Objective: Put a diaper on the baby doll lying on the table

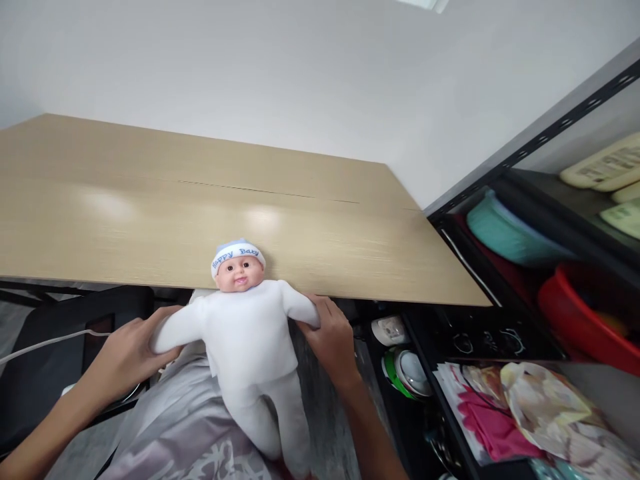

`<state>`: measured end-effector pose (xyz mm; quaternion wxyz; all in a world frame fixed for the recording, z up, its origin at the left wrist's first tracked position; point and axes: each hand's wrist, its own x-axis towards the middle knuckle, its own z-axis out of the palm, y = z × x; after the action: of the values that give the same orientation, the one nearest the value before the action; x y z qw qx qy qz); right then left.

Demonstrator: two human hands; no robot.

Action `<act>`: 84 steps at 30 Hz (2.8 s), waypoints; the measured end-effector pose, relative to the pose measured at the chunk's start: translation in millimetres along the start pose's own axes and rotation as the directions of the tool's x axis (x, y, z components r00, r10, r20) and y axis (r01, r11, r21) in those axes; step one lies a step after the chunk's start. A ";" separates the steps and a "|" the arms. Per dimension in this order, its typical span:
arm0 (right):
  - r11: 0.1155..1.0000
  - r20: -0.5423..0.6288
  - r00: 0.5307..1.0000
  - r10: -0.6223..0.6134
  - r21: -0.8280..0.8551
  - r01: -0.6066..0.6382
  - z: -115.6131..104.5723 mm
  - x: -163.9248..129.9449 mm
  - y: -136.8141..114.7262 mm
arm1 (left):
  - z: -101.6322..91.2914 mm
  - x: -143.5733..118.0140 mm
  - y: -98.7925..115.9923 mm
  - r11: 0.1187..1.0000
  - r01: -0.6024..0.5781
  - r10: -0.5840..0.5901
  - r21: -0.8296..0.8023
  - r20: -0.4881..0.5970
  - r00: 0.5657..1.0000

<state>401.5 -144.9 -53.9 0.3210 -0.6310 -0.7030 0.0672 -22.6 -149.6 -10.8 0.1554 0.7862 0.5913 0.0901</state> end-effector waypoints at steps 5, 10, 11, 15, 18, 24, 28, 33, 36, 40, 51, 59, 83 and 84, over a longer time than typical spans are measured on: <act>1.000 -0.013 1.000 0.000 -0.026 0.000 9.4 14.2 7.5 | -11.7 37.8 -3.2 1.000 -0.014 0.014 0.004 -0.033 0.999; 1.000 -0.013 0.999 -0.029 -0.006 0.029 5.3 18.9 11.1 | -22.5 51.7 0.4 1.000 -0.018 0.016 -0.022 -0.045 0.999; 1.000 -0.025 0.999 -0.029 -0.002 0.028 4.3 19.8 11.3 | -24.0 52.9 1.4 1.000 -0.021 0.020 -0.019 -0.048 0.999; 1.000 -0.081 0.997 -0.020 0.013 0.021 6.1 29.5 12.3 | -27.4 63.6 3.2 0.999 -0.039 0.039 0.003 -0.096 0.995; 1.000 -0.085 0.996 -0.015 0.011 0.016 13.8 40.8 15.0 | -28.4 78.4 0.8 0.998 -0.063 0.063 0.008 -0.152 0.986; 0.999 -0.077 0.997 -0.026 -0.026 0.024 24.7 46.4 25.5 | -27.7 96.4 -10.6 0.999 -0.037 0.034 -0.008 -0.242 0.970; 0.999 -0.085 0.996 -0.021 -0.036 0.018 23.6 40.8 31.4 | -25.9 98.3 -13.7 0.995 0.074 -0.087 -0.069 -0.204 0.975; 0.999 -0.058 0.998 -0.034 -0.043 0.031 26.9 51.5 37.1 | -23.1 115.9 -18.5 0.989 0.143 -0.148 -0.036 -0.185 0.972; 0.997 -0.043 0.998 -0.055 -0.059 0.052 33.9 70.5 43.8 | -18.7 137.4 -27.2 0.987 0.158 -0.155 0.002 -0.195 0.969; 0.993 -0.034 0.996 -0.084 -0.081 0.081 48.2 102.4 53.9 | -12.6 169.5 -42.5 0.989 0.146 -0.132 0.039 -0.246 0.960; 0.980 -0.086 0.995 -0.049 -0.195 0.032 89.2 179.1 59.7 | -21.0 253.9 -87.2 0.999 0.033 -0.019 0.040 -0.299 0.954; 0.971 -0.105 0.992 -0.063 -0.237 0.037 113.0 242.0 77.0 | -27.7 314.6 -110.1 1.000 0.003 0.001 0.013 -0.316 0.949; 0.962 -0.207 0.977 -0.057 -0.274 -0.002 170.8 405.8 97.5 | -31.3 459.0 -140.2 0.979 0.103 0.025 0.175 -0.610 0.792; 0.962 -0.211 0.976 -0.059 -0.272 -0.001 173.3 411.8 99.4 | -31.9 463.9 -141.5 0.979 0.113 0.015 0.172 -0.608 0.794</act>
<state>393.5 311.4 -88.6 0.3077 -0.6621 -0.6755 -0.1034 -28.6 334.8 -50.1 -0.1190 0.7119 0.6359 0.2733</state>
